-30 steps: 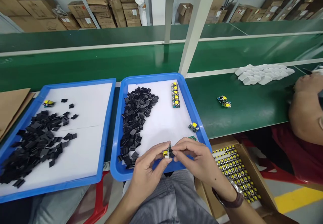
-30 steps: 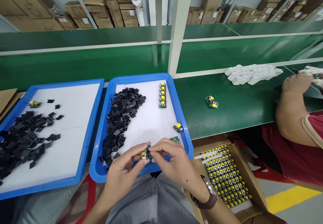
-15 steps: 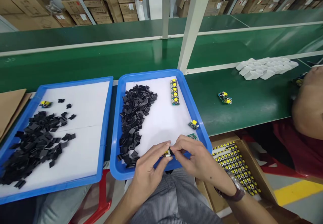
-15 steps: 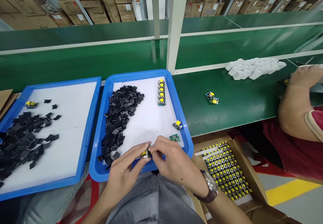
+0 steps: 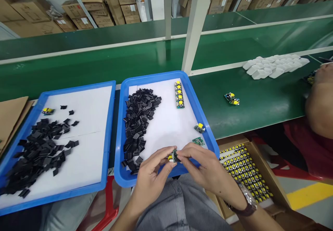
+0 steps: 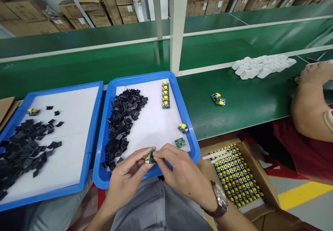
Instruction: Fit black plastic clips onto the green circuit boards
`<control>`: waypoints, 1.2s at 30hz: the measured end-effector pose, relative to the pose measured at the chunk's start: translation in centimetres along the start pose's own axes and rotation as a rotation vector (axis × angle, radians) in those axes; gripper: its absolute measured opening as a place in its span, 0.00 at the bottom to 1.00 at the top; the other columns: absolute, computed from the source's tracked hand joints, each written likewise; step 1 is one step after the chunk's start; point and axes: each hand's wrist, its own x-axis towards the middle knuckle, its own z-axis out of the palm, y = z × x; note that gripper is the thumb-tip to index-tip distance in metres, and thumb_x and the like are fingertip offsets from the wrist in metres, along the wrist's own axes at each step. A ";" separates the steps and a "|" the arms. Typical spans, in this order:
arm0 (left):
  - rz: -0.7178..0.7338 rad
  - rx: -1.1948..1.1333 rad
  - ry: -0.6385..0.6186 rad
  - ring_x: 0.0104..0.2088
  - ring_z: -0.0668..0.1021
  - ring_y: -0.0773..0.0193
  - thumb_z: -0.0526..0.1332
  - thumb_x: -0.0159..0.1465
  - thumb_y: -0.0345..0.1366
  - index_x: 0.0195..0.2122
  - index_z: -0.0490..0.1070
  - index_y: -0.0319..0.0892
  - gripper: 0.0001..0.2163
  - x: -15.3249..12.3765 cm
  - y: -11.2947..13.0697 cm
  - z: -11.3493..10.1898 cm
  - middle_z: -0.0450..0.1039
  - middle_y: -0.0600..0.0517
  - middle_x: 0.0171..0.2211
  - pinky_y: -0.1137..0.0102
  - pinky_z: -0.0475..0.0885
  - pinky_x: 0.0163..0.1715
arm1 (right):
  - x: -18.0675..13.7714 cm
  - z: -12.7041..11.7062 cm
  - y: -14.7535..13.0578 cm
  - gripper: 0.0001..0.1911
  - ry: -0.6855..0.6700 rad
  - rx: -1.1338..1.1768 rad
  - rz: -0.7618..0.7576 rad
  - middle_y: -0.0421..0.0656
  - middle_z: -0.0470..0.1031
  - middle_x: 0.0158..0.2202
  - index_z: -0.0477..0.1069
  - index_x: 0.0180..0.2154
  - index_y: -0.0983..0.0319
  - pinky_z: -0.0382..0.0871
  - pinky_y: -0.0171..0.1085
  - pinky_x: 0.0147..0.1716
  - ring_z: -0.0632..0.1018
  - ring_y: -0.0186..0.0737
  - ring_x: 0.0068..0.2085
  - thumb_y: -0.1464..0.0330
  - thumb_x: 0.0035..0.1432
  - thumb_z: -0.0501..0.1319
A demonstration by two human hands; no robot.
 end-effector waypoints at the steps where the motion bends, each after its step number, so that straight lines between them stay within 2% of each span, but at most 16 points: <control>1: 0.006 0.021 0.002 0.52 0.83 0.56 0.67 0.70 0.32 0.60 0.77 0.55 0.18 0.0 -0.1 0.0 0.81 0.50 0.56 0.66 0.82 0.50 | -0.1 -0.1 0.0 0.10 -0.030 -0.059 -0.027 0.45 0.78 0.37 0.75 0.49 0.59 0.75 0.42 0.38 0.79 0.42 0.38 0.74 0.73 0.56; 5: 0.041 0.044 0.018 0.54 0.83 0.57 0.66 0.70 0.30 0.60 0.77 0.57 0.19 -0.1 -0.4 0.1 0.81 0.51 0.55 0.64 0.80 0.54 | -0.1 -0.2 0.2 0.15 -0.108 -0.288 -0.148 0.49 0.77 0.38 0.73 0.51 0.63 0.76 0.43 0.38 0.78 0.45 0.39 0.78 0.73 0.50; 7: 0.063 0.054 0.022 0.54 0.83 0.57 0.66 0.70 0.30 0.60 0.76 0.57 0.20 0.0 -0.5 0.0 0.81 0.51 0.56 0.64 0.80 0.54 | 0.1 -0.3 0.5 0.16 -0.128 -0.292 -0.161 0.49 0.77 0.38 0.74 0.49 0.63 0.76 0.43 0.38 0.78 0.45 0.39 0.78 0.73 0.49; 12: 0.073 0.024 0.001 0.53 0.83 0.58 0.66 0.70 0.29 0.61 0.76 0.55 0.20 0.1 -0.5 -0.2 0.80 0.49 0.56 0.66 0.82 0.50 | 0.9 -0.3 1.3 0.07 -0.076 0.156 0.072 0.41 0.77 0.33 0.77 0.43 0.60 0.75 0.38 0.36 0.80 0.38 0.34 0.71 0.72 0.60; 14: 0.068 -0.004 -0.002 0.53 0.83 0.59 0.66 0.70 0.29 0.61 0.76 0.55 0.20 0.2 -0.5 -0.1 0.80 0.49 0.56 0.67 0.82 0.50 | 1.0 -0.2 1.5 0.05 -0.035 0.250 0.130 0.41 0.79 0.33 0.79 0.42 0.59 0.75 0.37 0.36 0.81 0.37 0.34 0.70 0.71 0.63; 18: 0.082 -0.014 0.000 0.53 0.82 0.59 0.66 0.70 0.29 0.61 0.76 0.55 0.20 0.3 -0.5 0.0 0.80 0.49 0.56 0.67 0.82 0.50 | 0.5 -0.3 1.2 0.08 0.016 0.219 0.124 0.43 0.81 0.40 0.80 0.46 0.57 0.74 0.39 0.40 0.81 0.39 0.41 0.71 0.69 0.63; 23: 0.123 0.023 -0.007 0.55 0.82 0.58 0.66 0.69 0.27 0.61 0.76 0.53 0.21 0.4 -0.4 -0.2 0.81 0.49 0.56 0.66 0.82 0.53 | 0.1 0.0 0.4 0.07 0.049 0.169 0.120 0.41 0.80 0.36 0.79 0.44 0.58 0.73 0.38 0.39 0.80 0.38 0.38 0.73 0.70 0.62; 28: 0.247 0.098 -0.007 0.57 0.82 0.58 0.64 0.70 0.24 0.63 0.74 0.53 0.23 0.3 -0.8 -0.1 0.80 0.49 0.58 0.62 0.80 0.58 | -0.2 0.3 -0.3 0.09 0.036 0.013 0.053 0.43 0.77 0.38 0.77 0.47 0.59 0.72 0.40 0.38 0.77 0.40 0.38 0.74 0.72 0.58; 32: 0.309 0.165 -0.004 0.57 0.81 0.58 0.64 0.69 0.22 0.65 0.72 0.52 0.26 0.1 -1.1 0.3 0.78 0.48 0.59 0.62 0.80 0.57 | -0.1 0.4 -0.2 0.09 0.035 0.030 0.107 0.41 0.76 0.35 0.77 0.44 0.59 0.71 0.38 0.36 0.77 0.39 0.36 0.75 0.71 0.59; 36: 0.299 0.209 0.026 0.57 0.81 0.57 0.63 0.70 0.23 0.64 0.73 0.52 0.25 0.1 -0.9 0.5 0.78 0.48 0.59 0.59 0.79 0.59 | 0.1 0.7 0.5 0.10 0.054 0.049 0.122 0.41 0.76 0.34 0.78 0.45 0.58 0.72 0.38 0.36 0.78 0.38 0.36 0.74 0.70 0.59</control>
